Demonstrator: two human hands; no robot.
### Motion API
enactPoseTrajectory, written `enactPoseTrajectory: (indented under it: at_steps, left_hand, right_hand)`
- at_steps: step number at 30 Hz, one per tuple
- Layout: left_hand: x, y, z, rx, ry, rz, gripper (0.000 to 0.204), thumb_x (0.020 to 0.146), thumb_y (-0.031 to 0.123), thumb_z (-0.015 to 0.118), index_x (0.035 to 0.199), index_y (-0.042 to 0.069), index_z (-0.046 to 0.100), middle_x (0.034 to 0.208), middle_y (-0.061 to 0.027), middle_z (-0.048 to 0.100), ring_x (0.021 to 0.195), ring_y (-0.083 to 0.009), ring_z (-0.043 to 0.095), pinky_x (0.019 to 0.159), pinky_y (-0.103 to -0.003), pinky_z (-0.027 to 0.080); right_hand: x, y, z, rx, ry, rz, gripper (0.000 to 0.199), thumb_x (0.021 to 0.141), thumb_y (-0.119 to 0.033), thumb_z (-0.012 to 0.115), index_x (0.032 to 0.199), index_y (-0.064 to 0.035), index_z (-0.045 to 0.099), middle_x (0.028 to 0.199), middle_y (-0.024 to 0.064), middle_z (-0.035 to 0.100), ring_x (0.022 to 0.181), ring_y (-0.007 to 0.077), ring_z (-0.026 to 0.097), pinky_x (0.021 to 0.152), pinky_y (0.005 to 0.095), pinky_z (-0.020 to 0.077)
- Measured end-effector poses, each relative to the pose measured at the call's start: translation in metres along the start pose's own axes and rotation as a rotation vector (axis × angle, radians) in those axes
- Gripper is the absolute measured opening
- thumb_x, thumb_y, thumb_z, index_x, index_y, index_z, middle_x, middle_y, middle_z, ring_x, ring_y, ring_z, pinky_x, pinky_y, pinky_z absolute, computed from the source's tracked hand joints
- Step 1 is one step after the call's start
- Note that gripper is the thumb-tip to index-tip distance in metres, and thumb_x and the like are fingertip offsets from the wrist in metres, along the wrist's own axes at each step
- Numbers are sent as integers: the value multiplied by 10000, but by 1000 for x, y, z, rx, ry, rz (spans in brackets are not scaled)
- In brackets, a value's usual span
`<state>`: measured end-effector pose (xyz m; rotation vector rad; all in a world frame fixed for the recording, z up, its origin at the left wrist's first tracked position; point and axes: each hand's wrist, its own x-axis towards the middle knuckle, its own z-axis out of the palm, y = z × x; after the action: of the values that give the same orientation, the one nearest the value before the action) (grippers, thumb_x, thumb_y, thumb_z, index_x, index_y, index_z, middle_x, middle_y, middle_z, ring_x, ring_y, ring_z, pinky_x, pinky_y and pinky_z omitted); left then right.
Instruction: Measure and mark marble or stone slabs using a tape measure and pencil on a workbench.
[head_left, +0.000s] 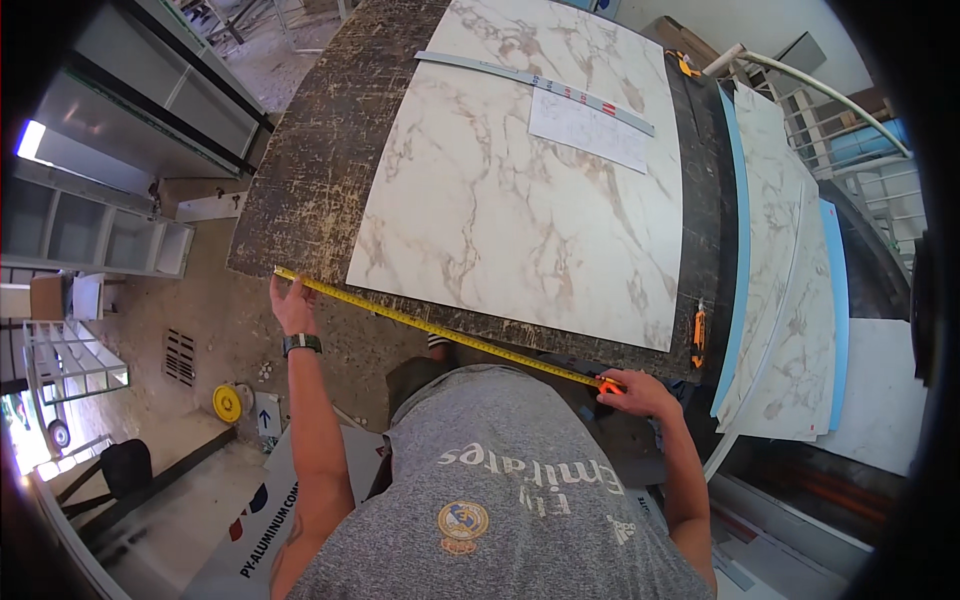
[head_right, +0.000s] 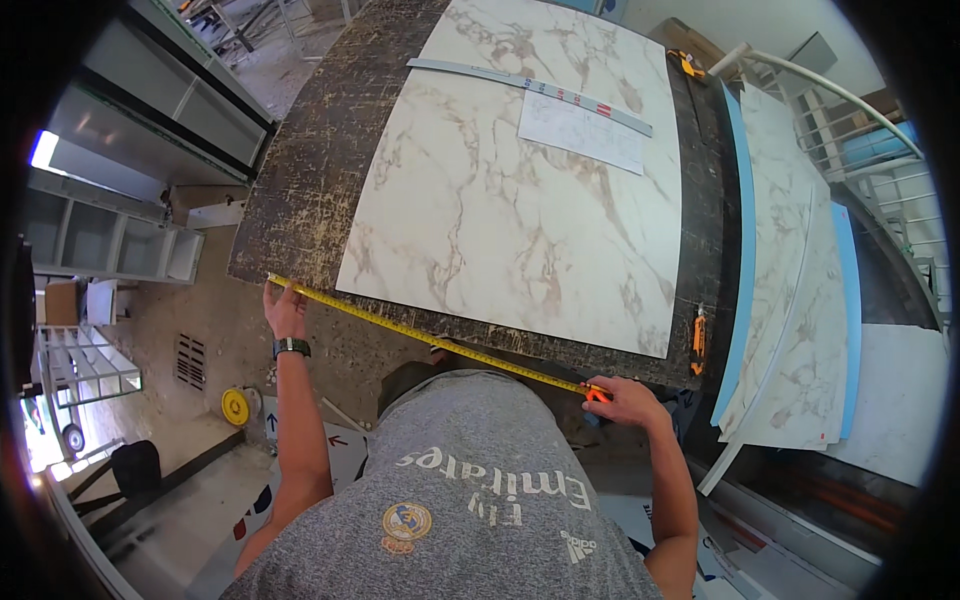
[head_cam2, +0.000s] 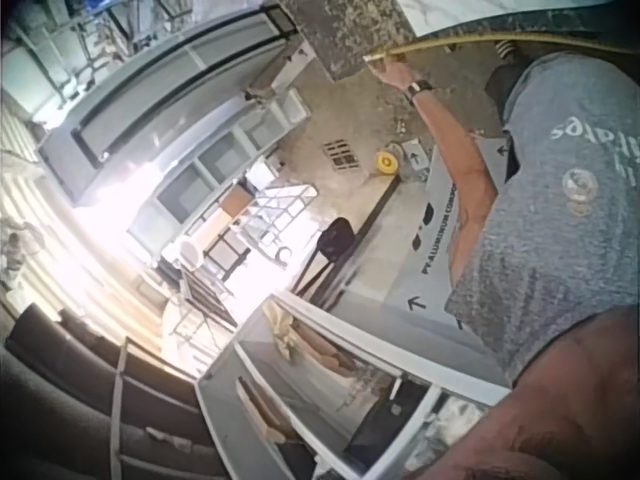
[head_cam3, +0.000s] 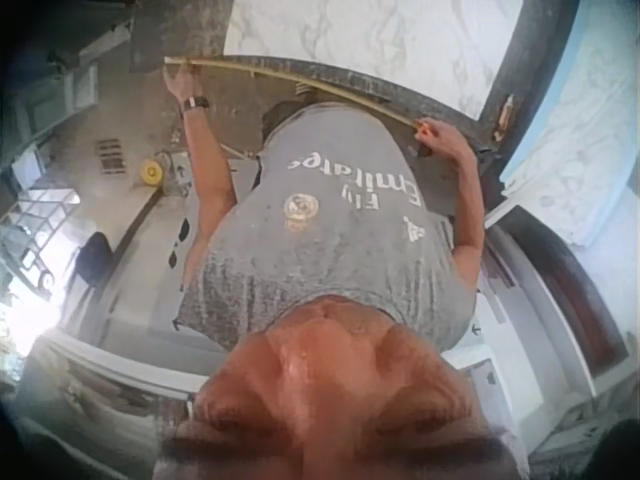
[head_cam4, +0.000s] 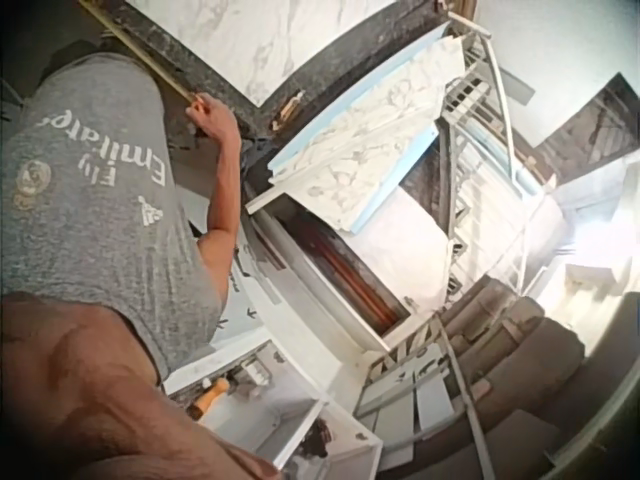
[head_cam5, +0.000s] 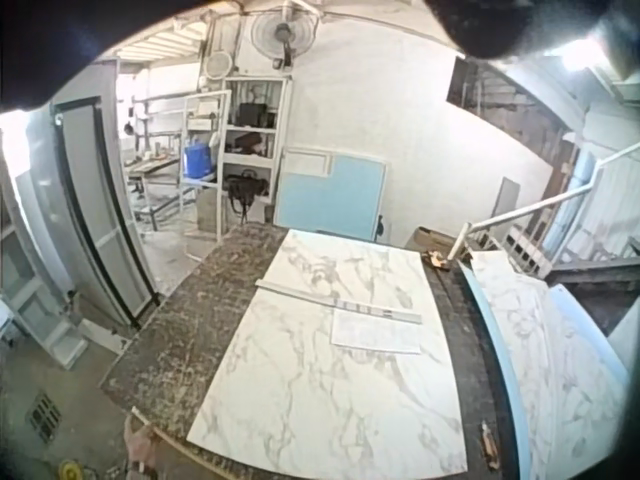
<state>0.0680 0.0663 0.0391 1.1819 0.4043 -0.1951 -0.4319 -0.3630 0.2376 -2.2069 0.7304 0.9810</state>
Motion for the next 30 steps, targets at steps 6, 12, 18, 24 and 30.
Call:
enactPoseTrajectory:
  at_steps: [6,12,18,24,30]
  left_hand:
    - [29,18,-8,90,-81,-16,585,976,4,680,1498,106,439,1052,-131,704,769,-181,678,625,-271,530]
    - [64,9,-26,141,-121,-60,536,956,-18,685,1441,75,476,1078,-136,683,781,-190,669,652,-280,543]
    - [60,-22,-15,124,-82,-48,479,914,-45,694,1359,23,532,1101,-183,669,843,-227,680,689,-296,578]
    - [39,-42,13,389,16,79,366,890,28,722,1241,14,618,1024,-146,697,814,-217,685,695,-303,575]
    - [19,-54,30,728,-4,112,245,868,135,764,1085,26,730,909,-85,740,777,-192,691,694,-308,564]
  right_hand:
    - [3,-5,2,-6,19,25,545,921,-492,694,1372,-189,655,1129,124,742,934,360,679,812,419,532]
    - [3,-13,-17,8,3,46,550,919,-445,708,1367,-131,654,1101,126,748,894,342,670,810,389,529]
    - [18,26,-21,-24,2,39,570,922,-474,688,1401,-168,639,1166,121,744,958,369,681,855,411,538]
    - [14,71,-44,8,6,46,554,918,-430,700,1381,-130,657,1132,129,743,921,336,679,832,386,537]
    - [15,105,-70,-36,-3,122,534,914,-379,709,1356,-81,667,1059,120,742,837,267,664,785,348,526]
